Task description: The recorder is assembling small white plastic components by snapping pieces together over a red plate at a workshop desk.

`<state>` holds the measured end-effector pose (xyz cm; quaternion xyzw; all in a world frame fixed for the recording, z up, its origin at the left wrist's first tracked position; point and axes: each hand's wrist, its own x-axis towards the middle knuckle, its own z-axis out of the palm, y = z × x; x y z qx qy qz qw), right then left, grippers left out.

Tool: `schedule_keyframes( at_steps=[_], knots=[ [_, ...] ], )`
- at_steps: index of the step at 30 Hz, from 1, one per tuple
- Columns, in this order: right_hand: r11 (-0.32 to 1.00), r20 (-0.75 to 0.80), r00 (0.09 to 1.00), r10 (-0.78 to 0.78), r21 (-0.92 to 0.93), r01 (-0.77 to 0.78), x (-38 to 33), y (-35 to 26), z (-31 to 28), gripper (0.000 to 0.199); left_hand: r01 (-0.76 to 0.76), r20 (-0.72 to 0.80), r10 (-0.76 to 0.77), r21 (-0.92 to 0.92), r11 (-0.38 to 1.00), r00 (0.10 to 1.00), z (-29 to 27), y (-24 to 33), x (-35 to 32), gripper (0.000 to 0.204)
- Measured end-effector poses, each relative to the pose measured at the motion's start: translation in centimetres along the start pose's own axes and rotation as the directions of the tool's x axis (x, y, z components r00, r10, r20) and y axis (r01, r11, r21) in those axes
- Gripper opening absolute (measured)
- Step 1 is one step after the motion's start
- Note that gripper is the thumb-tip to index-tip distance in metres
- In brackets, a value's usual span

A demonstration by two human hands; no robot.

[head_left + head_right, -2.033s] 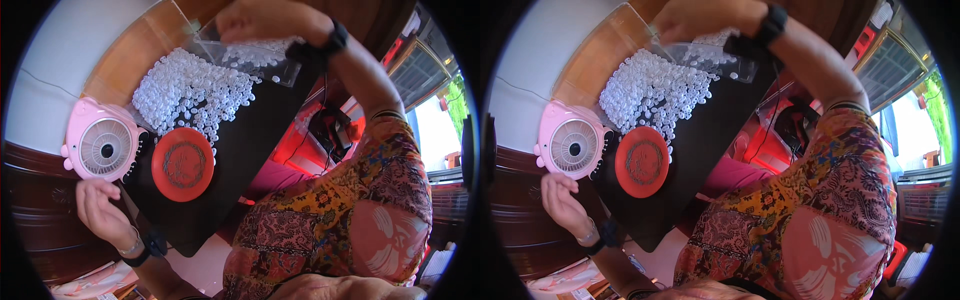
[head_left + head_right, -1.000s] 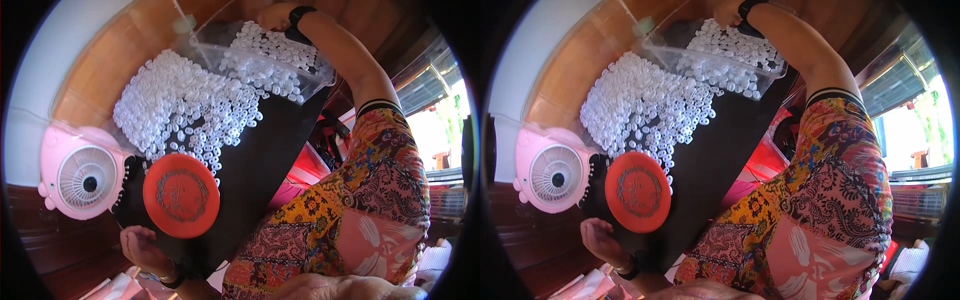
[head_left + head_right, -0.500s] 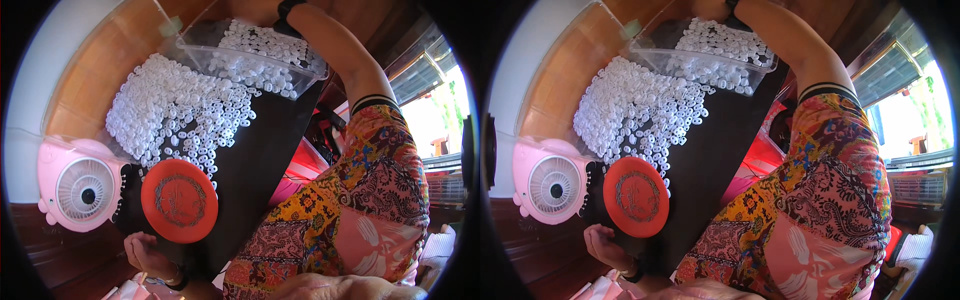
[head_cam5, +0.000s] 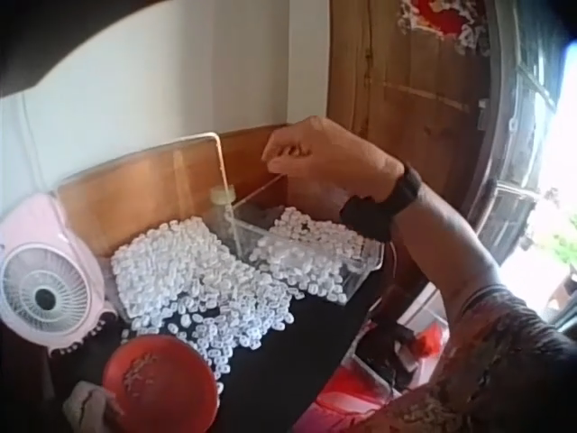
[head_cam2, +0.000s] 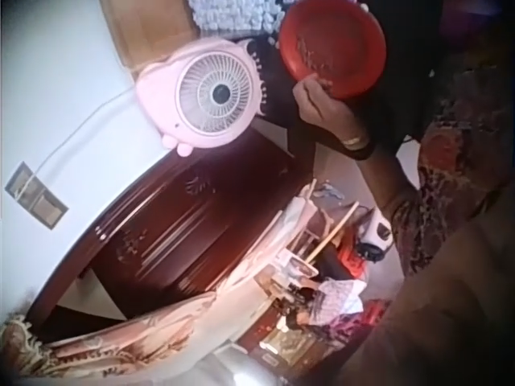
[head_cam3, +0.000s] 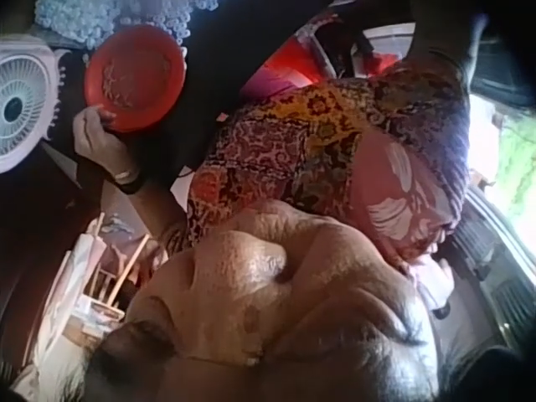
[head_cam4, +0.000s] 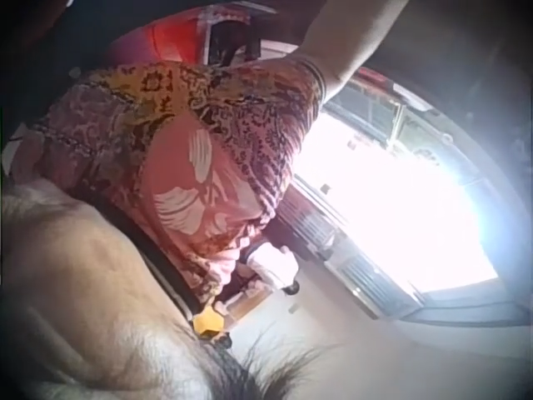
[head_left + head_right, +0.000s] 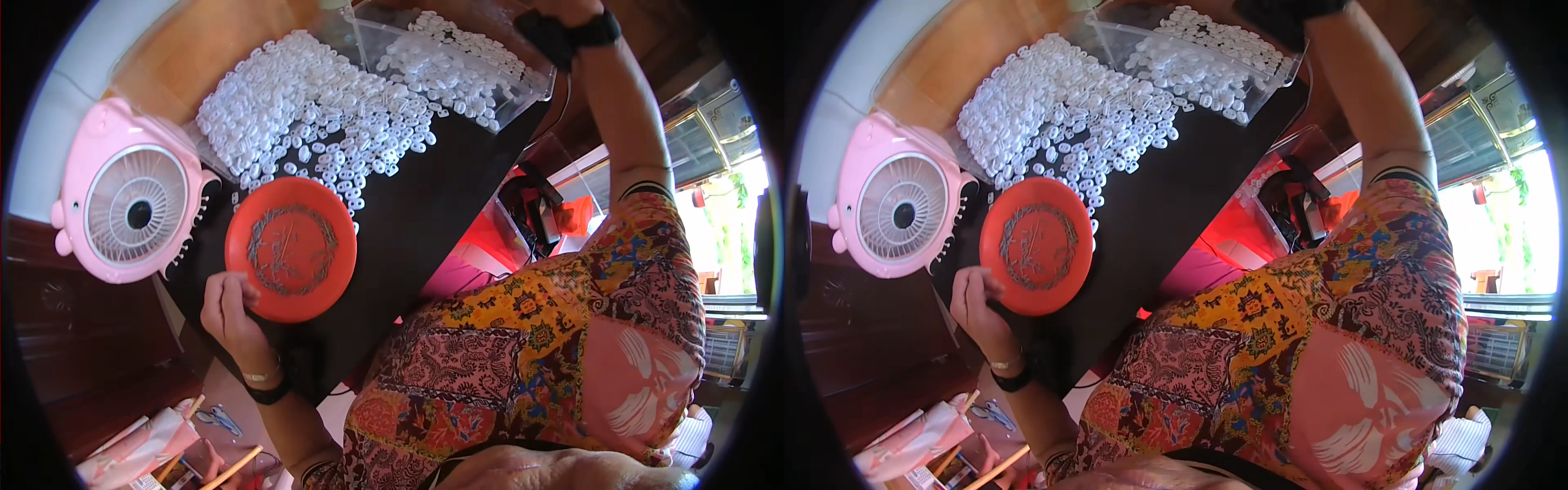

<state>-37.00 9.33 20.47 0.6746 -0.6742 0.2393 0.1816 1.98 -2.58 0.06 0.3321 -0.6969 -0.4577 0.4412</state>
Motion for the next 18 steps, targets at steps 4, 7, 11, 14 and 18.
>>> schedule_keyframes(
  at_steps=[4, 7, 11, 14, 18],
  knots=[
    [0.92, 0.044, 0.94, -0.338, 0.226, 0.32, -0.7, -6.6, 4.2, 0.013, 0.066, 0.018, -0.065, -0.032, 0.997, 0.998, 0.3, -0.6, 0.2, 0.017],
    [0.911, 0.141, 0.924, -0.356, 0.271, 0.309, -0.4, -10.4, 9.7, 0.012, 0.113, 0.022, -0.111, -0.149, 0.982, 0.994, 0.2, -0.3, 0.5, 0.015],
    [0.894, 0.204, 0.93, -0.305, 0.398, 0.205, 1.3, -11.7, 15.6, 0.016, 0.097, 0.084, -0.083, -0.18, 0.979, 0.993, -0.1, 0.3, 1.3, 0.017],
    [0.932, 0.272, 0.94, -0.205, 0.347, 0.103, 1.7, -11.2, 19.3, 0.018, 0.133, 0.081, -0.119, -0.204, 0.97, 0.99, -0.9, 0.4, 1.7, 0.018],
    [0.967, 0.477, 0.869, -0.128, 0.254, 0.003, 1.3, -10.2, 22.0, 0.019, 0.178, 0.107, -0.159, -0.201, 0.963, 0.981, -1.4, -0.3, 1.8, 0.019]
  ],
)
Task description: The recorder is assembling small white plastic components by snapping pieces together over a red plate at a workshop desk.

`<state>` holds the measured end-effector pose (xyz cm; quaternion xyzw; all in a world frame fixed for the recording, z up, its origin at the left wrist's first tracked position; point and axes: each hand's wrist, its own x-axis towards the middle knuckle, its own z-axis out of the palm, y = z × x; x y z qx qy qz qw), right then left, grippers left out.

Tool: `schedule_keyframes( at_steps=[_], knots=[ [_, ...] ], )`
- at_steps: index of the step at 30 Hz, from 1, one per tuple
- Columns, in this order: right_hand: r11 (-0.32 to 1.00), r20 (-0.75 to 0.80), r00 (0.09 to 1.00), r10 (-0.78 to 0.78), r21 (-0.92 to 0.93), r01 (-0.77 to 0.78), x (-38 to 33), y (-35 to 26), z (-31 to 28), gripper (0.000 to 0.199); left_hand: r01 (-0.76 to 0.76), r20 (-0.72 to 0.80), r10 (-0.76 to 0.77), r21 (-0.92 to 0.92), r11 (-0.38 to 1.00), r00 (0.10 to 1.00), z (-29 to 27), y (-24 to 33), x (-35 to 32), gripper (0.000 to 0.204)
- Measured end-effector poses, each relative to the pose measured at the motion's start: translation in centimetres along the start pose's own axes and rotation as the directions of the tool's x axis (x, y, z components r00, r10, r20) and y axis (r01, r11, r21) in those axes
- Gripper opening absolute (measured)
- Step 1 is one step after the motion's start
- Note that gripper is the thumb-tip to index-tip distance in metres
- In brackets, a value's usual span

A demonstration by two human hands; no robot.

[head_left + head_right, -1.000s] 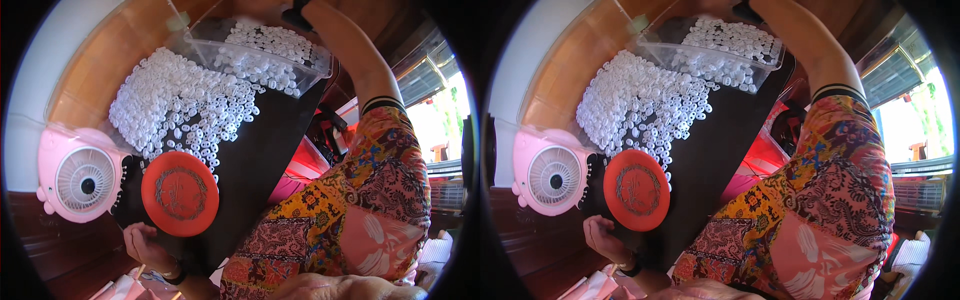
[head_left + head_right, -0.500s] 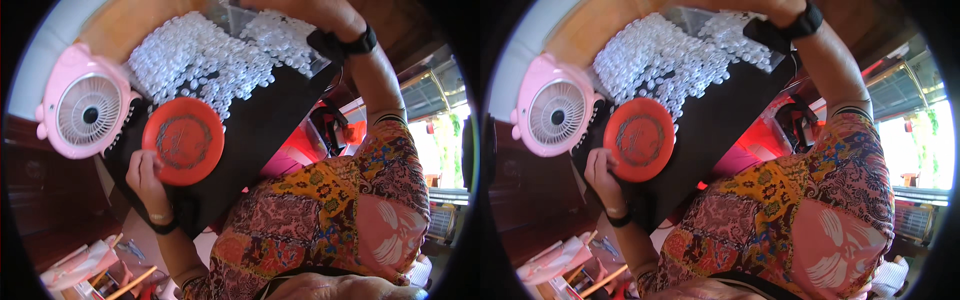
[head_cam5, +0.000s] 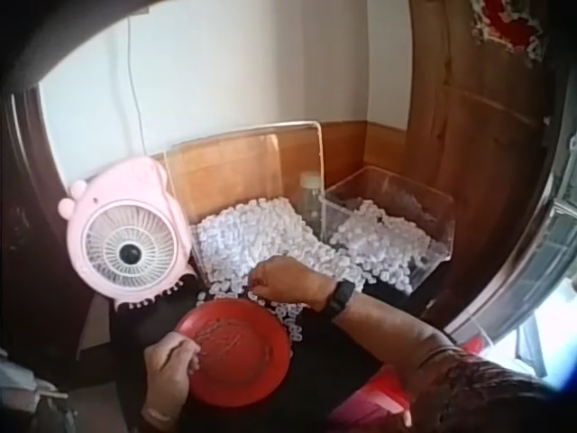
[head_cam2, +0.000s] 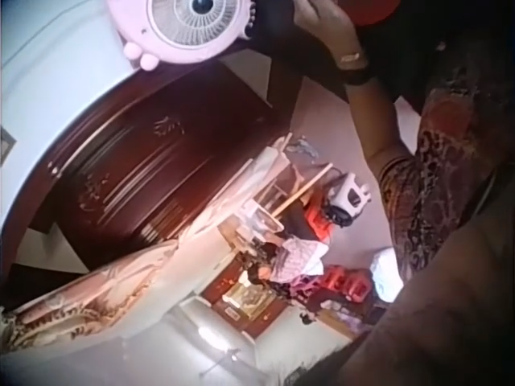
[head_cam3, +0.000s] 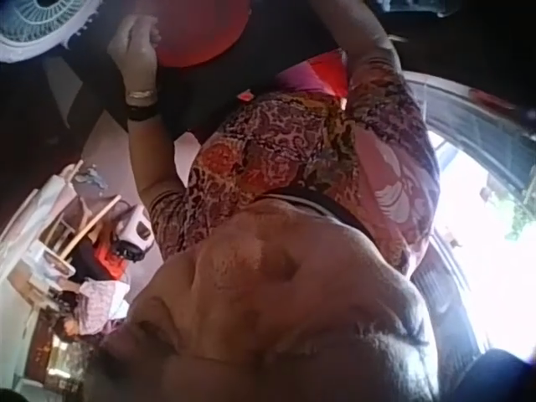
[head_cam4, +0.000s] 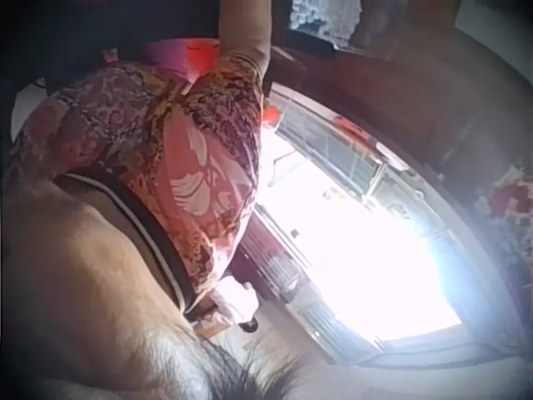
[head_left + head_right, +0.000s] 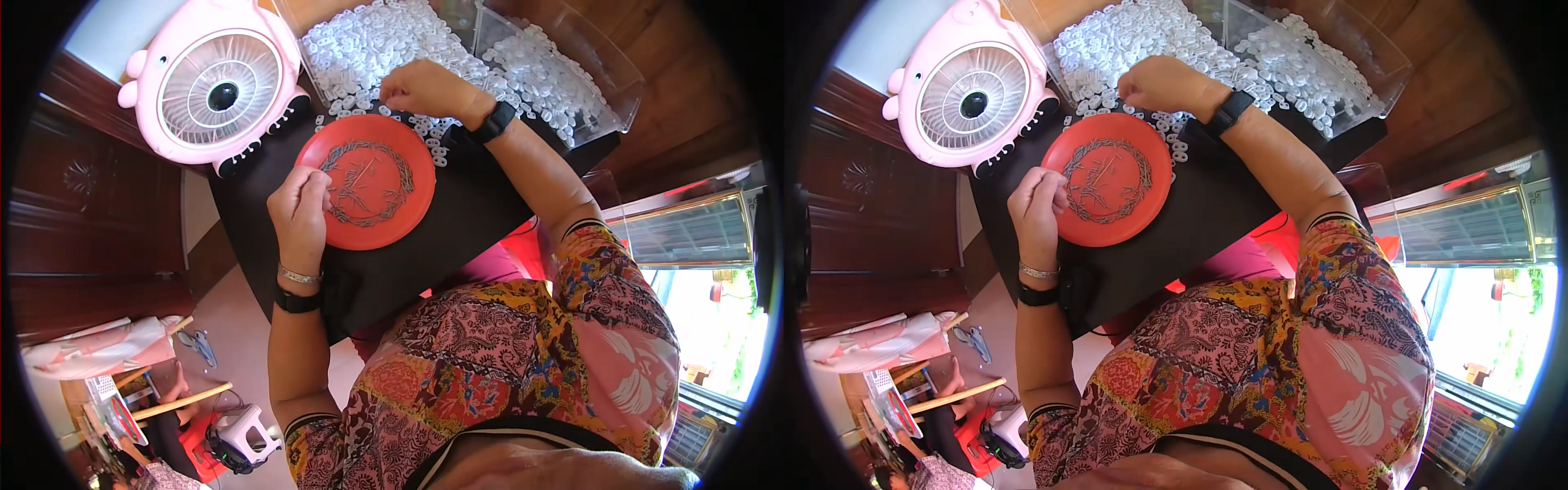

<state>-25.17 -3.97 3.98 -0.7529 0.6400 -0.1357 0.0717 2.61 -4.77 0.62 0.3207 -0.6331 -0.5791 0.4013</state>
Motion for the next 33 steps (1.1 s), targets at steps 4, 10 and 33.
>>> schedule_keyframes(
  at_steps=[4, 10, 33],
  knots=[
    [0.999, 0.058, 0.998, 0.035, -0.012, -0.034, -0.5, 0.7, 1.6, 0.018, 0.017, 0.049, -0.017, 0.002, 1.0, 0.999, 0.3, 0.2, -0.1, 0.019],
    [0.995, 0.043, 0.999, -0.013, -0.102, 0.017, -0.9, 1.2, 2.3, 0.013, 0.033, 0.053, -0.034, 0.014, 0.999, 0.998, 0.3, 0.0, -0.2, 0.02],
    [0.649, -0.079, 0.975, -0.21, 0.734, 0.199, -2.4, -8.3, 3.0, 0.012, 0.058, 0.18, -0.079, 0.122, 0.991, 0.98, 1.0, 0.1, -1.1, 0.014]
  ],
)
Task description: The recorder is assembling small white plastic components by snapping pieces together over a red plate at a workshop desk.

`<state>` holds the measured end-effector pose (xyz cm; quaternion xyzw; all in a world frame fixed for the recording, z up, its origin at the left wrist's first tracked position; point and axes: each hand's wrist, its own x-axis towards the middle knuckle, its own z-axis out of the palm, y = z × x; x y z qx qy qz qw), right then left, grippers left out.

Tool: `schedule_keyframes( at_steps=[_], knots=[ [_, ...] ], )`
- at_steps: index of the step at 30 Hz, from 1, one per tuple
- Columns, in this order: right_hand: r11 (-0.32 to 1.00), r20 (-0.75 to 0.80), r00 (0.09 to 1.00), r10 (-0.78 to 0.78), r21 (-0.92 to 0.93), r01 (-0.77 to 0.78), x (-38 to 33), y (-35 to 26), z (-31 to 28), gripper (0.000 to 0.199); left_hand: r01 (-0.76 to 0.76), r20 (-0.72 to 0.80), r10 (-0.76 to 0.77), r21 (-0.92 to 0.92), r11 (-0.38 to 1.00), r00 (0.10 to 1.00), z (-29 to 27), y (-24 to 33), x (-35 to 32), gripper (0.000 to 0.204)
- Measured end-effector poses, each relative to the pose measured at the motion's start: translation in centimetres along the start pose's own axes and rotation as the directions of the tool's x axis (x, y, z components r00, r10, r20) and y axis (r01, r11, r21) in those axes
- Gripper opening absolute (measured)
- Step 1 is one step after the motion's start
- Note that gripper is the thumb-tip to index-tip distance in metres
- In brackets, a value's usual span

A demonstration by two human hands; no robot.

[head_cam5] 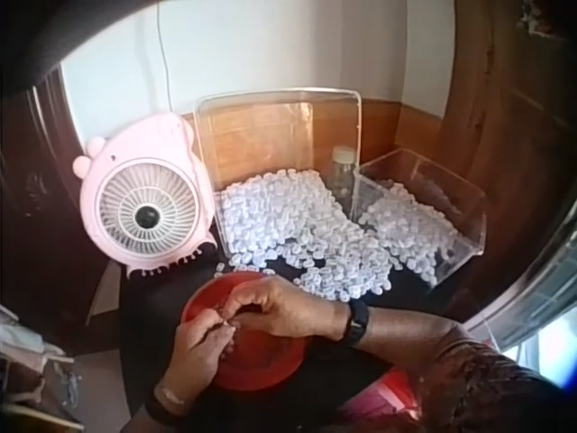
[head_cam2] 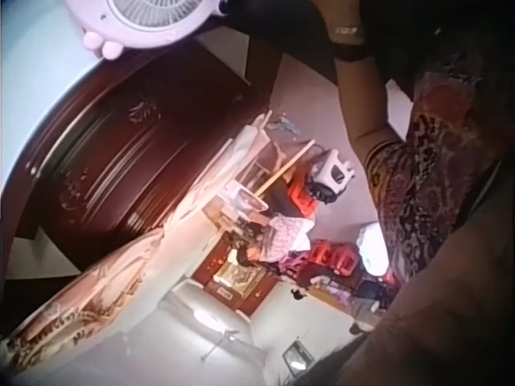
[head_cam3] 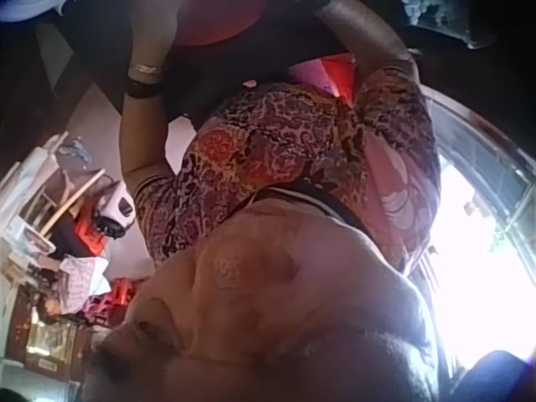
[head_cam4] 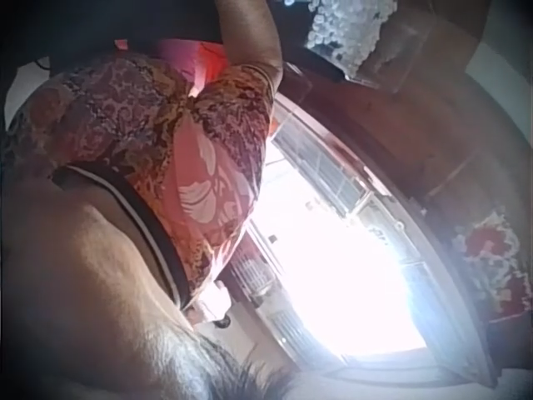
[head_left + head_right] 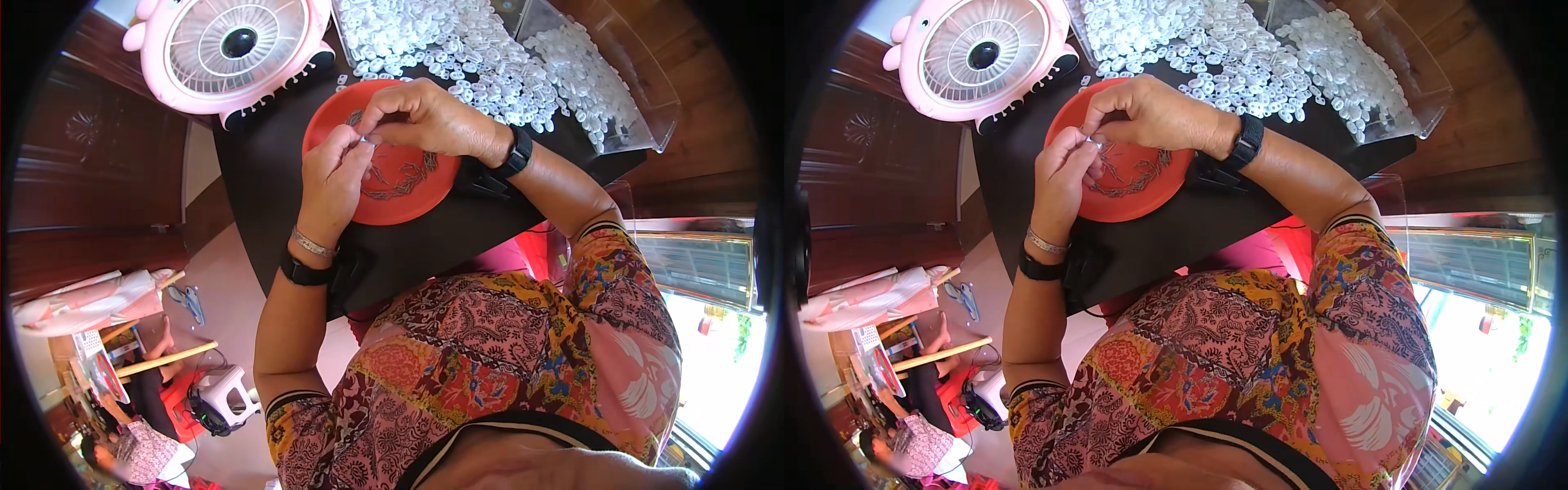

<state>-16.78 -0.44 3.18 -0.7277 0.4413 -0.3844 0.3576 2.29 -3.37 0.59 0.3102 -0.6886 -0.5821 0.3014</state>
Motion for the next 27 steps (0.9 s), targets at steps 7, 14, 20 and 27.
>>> schedule_keyframes(
  at_steps=[7, 14, 20, 27],
  knots=[
    [0.995, -0.008, 0.997, -0.077, 0.071, 0.077, -0.3, -0.4, -0.4, 0.011, 0.126, 0.083, -0.112, -0.197, 0.972, 0.99, -0.2, 0.7, 0.0, 0.013],
    [0.98, -0.096, 0.985, 0.144, -0.121, -0.155, -0.6, 0.2, -3.5, 0.012, 0.069, -0.076, -0.094, -0.276, 0.959, 0.993, -0.3, 0.8, -0.3, 0.011],
    [0.749, 0.03, 0.994, 0.104, -0.66, -0.058, -1.4, 1.0, -2.8, 0.018, 0.064, -0.116, -0.101, -0.288, 0.955, 0.988, 0.0, 0.9, -0.4, 0.011],
    [0.573, 0.078, 0.991, 0.107, -0.819, 0.003, -1.2, 1.3, -1.7, 0.017, 0.062, -0.115, -0.093, -0.249, 0.966, 0.989, 0.3, 1.2, -0.5, 0.011]
  ],
)
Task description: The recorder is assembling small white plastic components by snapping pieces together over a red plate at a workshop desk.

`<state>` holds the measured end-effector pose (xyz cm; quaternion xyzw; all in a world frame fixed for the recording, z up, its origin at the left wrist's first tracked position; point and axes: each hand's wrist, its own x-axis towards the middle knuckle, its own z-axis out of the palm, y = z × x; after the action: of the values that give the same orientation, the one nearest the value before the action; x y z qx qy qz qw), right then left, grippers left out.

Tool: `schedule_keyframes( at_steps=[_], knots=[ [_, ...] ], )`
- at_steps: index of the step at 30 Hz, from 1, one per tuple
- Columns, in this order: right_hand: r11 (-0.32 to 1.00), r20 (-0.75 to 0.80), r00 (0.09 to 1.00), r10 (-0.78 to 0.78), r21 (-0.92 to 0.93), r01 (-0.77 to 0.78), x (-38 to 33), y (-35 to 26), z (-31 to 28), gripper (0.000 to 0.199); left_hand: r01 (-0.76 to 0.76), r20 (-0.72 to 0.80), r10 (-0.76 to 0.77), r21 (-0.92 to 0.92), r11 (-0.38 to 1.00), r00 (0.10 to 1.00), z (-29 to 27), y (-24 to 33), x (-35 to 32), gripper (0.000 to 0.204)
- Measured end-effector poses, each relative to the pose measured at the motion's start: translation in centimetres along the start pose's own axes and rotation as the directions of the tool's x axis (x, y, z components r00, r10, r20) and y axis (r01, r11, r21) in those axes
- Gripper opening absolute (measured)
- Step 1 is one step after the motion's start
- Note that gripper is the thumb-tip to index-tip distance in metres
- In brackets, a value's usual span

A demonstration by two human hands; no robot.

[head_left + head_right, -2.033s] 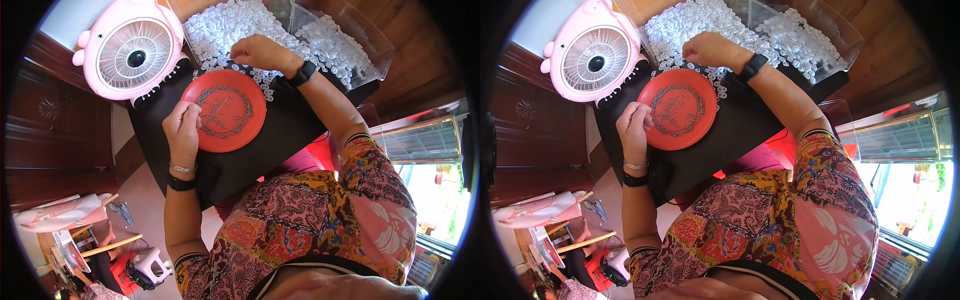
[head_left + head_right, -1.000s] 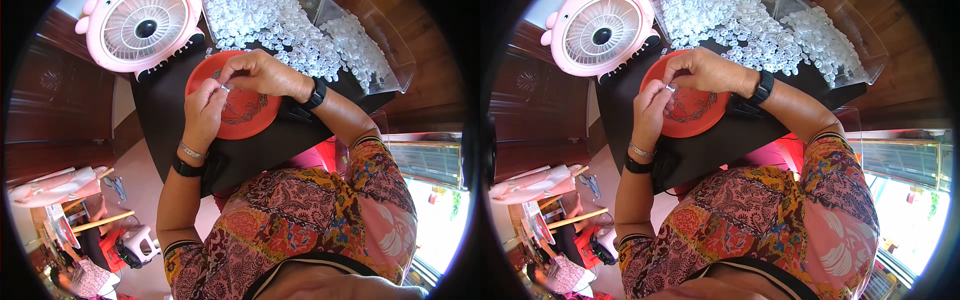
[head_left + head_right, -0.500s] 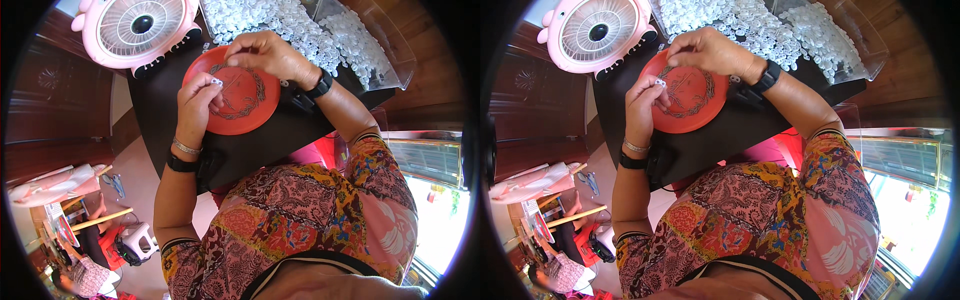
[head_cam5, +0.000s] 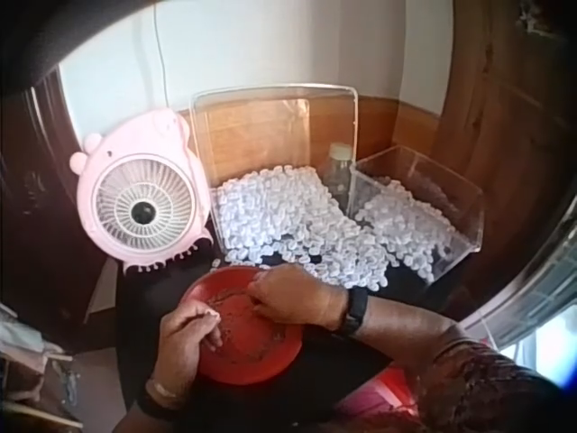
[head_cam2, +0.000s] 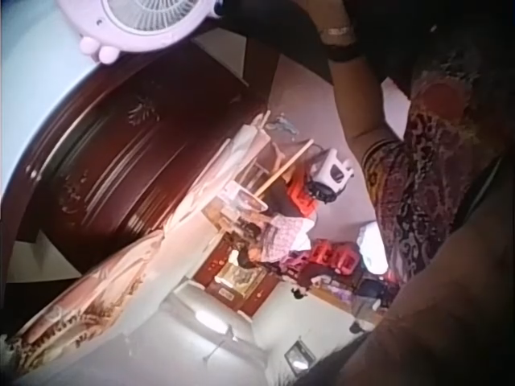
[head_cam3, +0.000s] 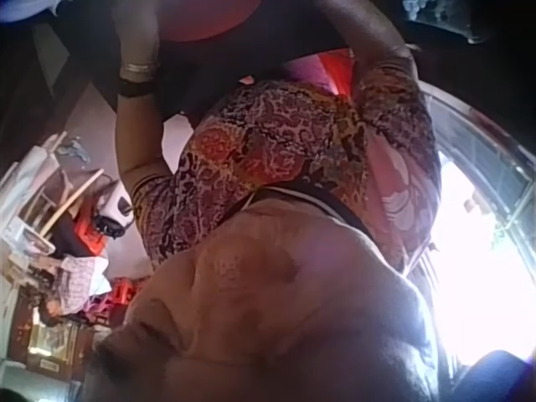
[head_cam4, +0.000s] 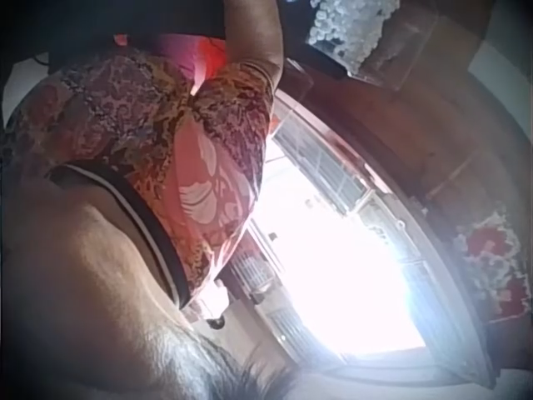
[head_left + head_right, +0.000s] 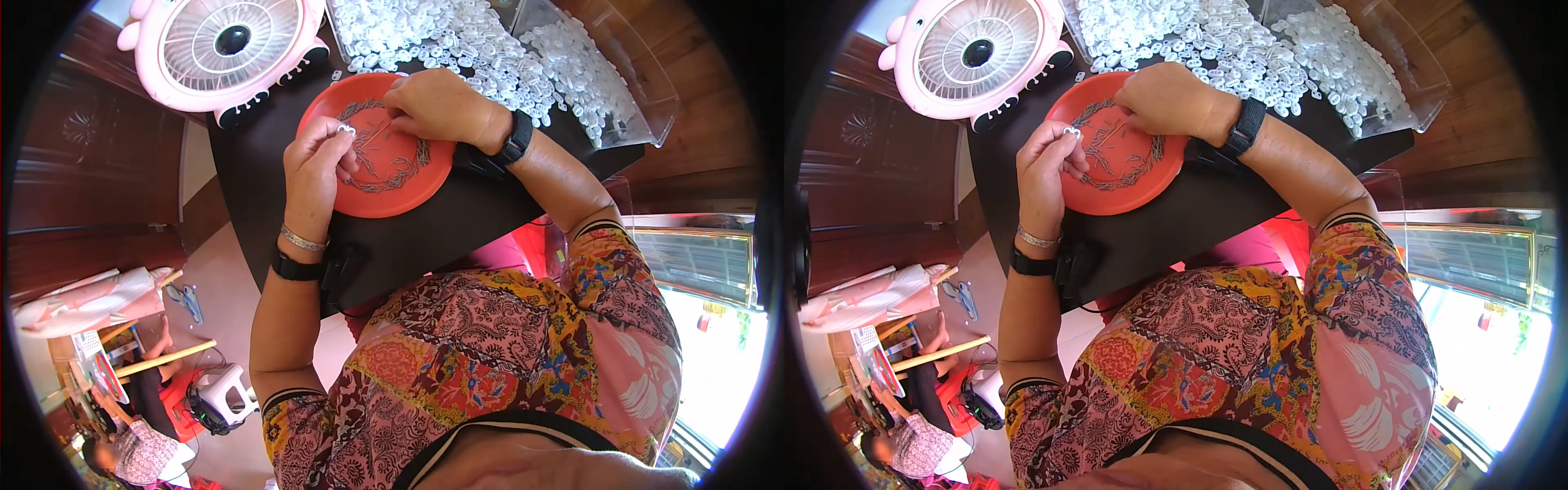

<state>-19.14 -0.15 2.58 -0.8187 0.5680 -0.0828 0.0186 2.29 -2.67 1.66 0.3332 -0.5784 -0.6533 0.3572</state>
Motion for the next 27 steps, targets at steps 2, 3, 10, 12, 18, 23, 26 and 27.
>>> schedule_keyframes(
  at_steps=[2, 3, 10, 12, 18, 23, 26, 27],
  knots=[
    [1.0, -0.012, 1.0, -0.009, -0.003, 0.009, 0.1, 0.0, 0.1, 0.016, -0.01, 0.024, 0.01, 0.018, 1.0, 1.0, 0.1, -0.1, 0.0, 0.011],
    [0.999, -0.012, 0.999, -0.04, -0.024, 0.039, 0.2, 0.0, 0.3, 0.015, -0.009, 0.027, 0.008, 0.019, 1.0, 1.0, 0.2, -0.2, 0.0, 0.011],
    [0.995, 0.111, 0.99, -0.09, -0.031, 0.094, 0.6, 0.2, 0.8, 0.016, 0.001, 0.026, -0.001, 0.033, 0.999, 1.0, 0.4, -0.6, 0.2, 0.011],
    [0.993, 0.108, 0.987, -0.116, -0.012, 0.118, 0.5, 0.3, 0.8, 0.017, 0.003, 0.019, -0.003, 0.041, 0.999, 1.0, 0.5, -0.7, 0.2, 0.011],
    [0.978, 0.033, 0.992, -0.122, 0.172, 0.115, -0.1, 0.6, -0.2, 0.017, -0.019, 0.003, 0.019, -0.007, 1.0, 1.0, 0.4, -0.5, 0.1, 0.011],
    [0.763, 0.083, 0.996, 0.031, 0.642, -0.077, -0.1, 0.6, -1.5, 0.016, -0.021, 0.019, 0.021, 0.004, 1.0, 1.0, 0.3, -0.2, -0.2, 0.013],
    [0.447, 0.047, 0.997, 0.058, 0.892, -0.068, -0.1, -0.1, -1.5, 0.008, -0.025, -0.015, 0.025, -0.051, 0.998, 1.0, 0.8, 0.3, -0.5, 0.013],
    [0.445, 0.046, 0.997, 0.056, 0.893, -0.067, -0.1, -0.3, -1.7, 0.008, -0.025, -0.017, 0.024, -0.05, 0.998, 1.0, 0.8, 0.4, -0.6, 0.013]
  ],
)
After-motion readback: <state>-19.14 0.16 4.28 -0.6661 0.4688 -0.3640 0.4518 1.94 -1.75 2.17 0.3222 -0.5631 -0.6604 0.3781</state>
